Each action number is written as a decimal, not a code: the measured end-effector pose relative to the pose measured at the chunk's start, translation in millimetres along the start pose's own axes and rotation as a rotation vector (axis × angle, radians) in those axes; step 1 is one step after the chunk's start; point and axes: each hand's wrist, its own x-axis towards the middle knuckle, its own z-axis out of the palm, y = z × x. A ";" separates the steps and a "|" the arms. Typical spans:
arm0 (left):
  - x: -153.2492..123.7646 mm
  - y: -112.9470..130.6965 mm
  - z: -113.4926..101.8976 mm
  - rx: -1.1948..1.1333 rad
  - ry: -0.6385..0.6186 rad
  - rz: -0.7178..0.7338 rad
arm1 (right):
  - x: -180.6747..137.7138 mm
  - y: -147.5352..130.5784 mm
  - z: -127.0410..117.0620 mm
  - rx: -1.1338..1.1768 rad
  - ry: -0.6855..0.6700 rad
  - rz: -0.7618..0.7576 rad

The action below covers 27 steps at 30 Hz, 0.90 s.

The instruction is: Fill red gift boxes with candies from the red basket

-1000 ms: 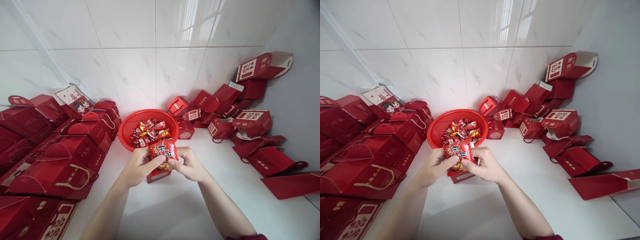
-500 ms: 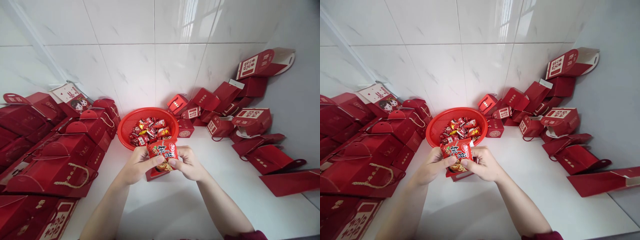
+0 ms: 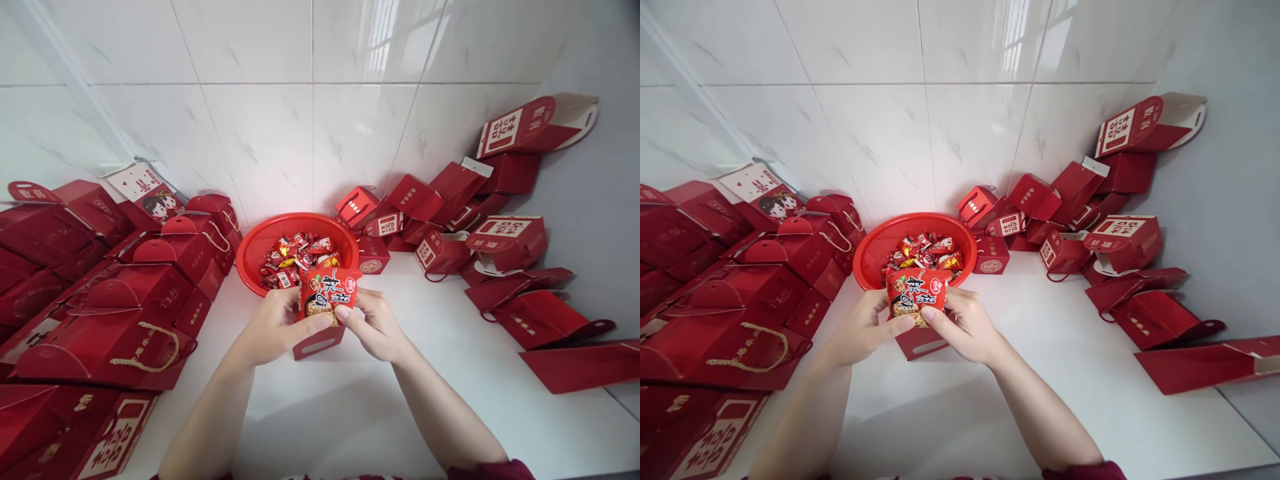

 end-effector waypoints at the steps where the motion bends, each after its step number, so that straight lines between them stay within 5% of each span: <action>1: 0.3 -0.3 -0.1 0.012 -0.001 -0.009 | 0.2 0.1 0.1 0.009 0.011 0.008; 8: 1.7 -4.3 2.3 0.030 0.008 -0.040 | 2.2 2.6 1.8 0.137 -0.005 0.081; 17: 2.9 -2.1 4.6 -0.030 -0.088 -0.026 | 2.1 0.9 -1.1 0.093 -0.079 0.038; 27: 3.4 -9.4 5.5 -0.073 -0.053 -0.001 | 1.3 5.2 -1.7 0.055 -0.069 0.004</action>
